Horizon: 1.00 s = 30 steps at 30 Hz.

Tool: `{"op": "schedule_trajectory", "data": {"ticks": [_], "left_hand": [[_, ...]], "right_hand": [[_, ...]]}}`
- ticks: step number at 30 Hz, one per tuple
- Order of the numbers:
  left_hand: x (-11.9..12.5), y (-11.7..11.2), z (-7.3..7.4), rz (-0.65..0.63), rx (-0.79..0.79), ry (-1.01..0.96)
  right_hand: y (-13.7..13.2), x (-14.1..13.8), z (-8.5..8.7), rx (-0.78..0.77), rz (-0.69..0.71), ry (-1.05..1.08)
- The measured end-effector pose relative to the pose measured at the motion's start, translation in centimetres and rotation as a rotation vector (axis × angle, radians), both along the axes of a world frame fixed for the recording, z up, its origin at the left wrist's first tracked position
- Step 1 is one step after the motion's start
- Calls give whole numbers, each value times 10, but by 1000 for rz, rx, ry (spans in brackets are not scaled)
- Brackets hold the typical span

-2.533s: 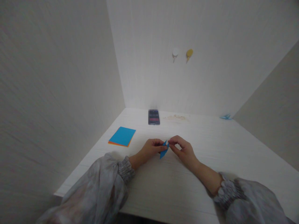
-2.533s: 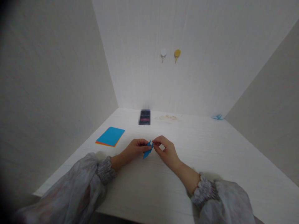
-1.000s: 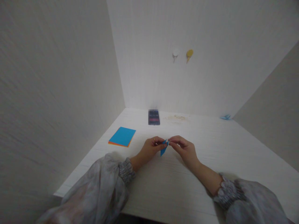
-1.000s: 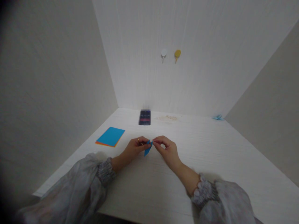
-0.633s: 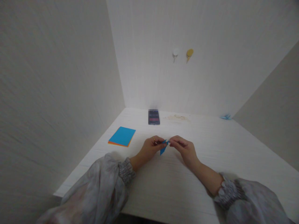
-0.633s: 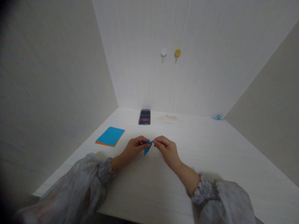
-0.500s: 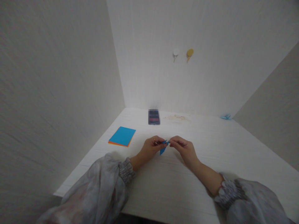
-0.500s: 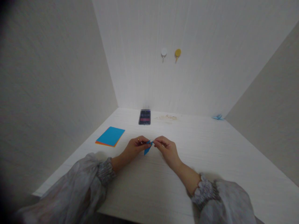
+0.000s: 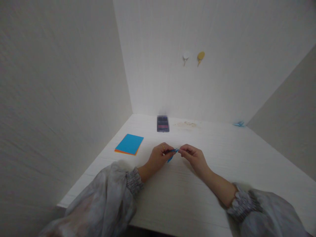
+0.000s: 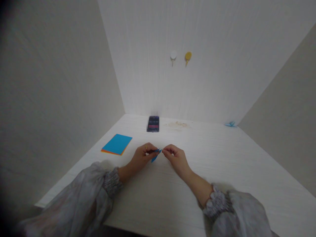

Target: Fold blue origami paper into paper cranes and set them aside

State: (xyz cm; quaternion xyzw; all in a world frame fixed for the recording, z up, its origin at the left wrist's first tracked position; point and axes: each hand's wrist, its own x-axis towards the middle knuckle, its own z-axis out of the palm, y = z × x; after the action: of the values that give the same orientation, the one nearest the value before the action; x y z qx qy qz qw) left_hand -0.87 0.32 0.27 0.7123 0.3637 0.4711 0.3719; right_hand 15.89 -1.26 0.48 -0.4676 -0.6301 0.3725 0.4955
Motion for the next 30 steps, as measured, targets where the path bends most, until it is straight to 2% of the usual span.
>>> {"op": "schedule_trajectory", "data": {"ticks": [4,9,13,21,30], "left_hand": [[0,0,0,-23,6,16],[0,0,-1,-49,-2,28],[-1,1,-2,-69,-14,34],[1,3,-5,-102,-101,-15],[3,2,-4,-89,-180,-119]], "right_hand": [[-1,-1,3,-68,39,63],[0,-1,4,-81,64,29],[0,-1,3,-38,72,-54],[1,0,3,139,30,-252],[-1,0,5,98,56,-222]]}}
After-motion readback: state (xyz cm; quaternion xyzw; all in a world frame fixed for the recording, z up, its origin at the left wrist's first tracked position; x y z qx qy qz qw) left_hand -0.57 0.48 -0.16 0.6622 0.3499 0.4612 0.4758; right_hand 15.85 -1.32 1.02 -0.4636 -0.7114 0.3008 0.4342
